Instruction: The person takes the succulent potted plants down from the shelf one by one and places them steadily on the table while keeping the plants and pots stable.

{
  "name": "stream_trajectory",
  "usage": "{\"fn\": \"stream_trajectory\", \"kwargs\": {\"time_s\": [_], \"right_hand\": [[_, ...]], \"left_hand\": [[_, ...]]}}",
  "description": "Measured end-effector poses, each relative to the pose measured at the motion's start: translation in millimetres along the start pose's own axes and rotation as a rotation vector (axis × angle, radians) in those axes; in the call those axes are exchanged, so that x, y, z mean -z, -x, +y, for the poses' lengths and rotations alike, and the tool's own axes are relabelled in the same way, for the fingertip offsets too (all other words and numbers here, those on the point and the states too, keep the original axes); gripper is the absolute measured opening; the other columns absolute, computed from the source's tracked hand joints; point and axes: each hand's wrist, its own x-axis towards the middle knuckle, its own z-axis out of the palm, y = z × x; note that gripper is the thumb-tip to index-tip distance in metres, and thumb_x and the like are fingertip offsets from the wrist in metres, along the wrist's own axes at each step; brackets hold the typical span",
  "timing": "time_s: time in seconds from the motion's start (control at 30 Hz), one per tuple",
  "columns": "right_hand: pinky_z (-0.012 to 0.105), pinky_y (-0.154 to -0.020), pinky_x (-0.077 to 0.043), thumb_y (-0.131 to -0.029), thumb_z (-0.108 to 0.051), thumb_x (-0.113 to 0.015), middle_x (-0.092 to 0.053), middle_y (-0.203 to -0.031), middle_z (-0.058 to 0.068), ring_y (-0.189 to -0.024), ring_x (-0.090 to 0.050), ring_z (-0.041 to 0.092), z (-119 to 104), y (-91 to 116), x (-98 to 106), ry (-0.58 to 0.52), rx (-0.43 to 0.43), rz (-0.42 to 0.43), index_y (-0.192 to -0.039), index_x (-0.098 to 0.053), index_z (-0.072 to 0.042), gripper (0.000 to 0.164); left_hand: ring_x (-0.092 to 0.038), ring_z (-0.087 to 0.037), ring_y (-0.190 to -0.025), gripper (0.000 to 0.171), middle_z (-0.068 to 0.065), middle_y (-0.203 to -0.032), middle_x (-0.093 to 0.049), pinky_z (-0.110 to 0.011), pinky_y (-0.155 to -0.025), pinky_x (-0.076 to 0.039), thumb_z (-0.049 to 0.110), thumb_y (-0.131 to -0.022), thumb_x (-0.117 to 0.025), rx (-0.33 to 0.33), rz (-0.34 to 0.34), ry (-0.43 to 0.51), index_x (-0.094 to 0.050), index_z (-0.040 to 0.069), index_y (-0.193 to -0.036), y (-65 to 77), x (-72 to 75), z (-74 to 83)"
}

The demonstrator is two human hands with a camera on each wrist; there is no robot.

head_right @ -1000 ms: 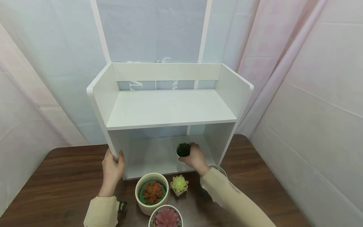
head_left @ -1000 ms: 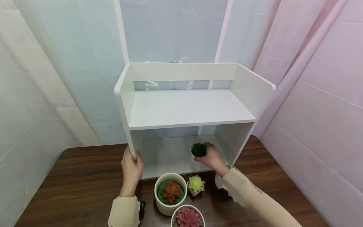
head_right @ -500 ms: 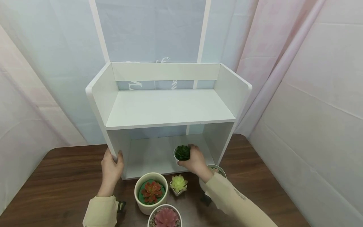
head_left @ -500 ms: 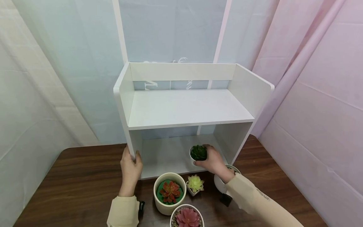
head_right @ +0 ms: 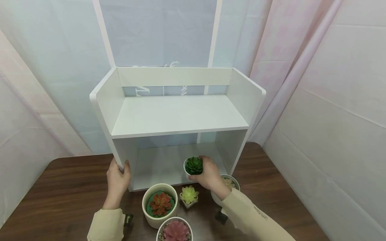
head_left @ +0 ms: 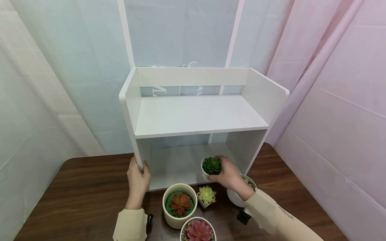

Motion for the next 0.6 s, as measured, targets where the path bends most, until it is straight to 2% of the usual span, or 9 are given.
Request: {"fn": "stream_trajectory", "kwargs": {"time_s": [0.6], "right_hand": [[0.048,-0.085,-0.050,-0.066,-0.022,-0.085,-0.058,-0.120,0.019,-0.106,-0.059,0.033,-1,20,8,-0.038,0.040,0.014,-0.130,-0.050,0.004,0.077]], "left_hand": [[-0.052,-0.054,-0.113,0.043,-0.033,-0.122,-0.053,-0.069,-0.081,-0.044,-0.012,-0.090,-0.049,0.006,-0.014,0.009,-0.045,-0.010,-0.133,0.0,0.7,-0.7]]}}
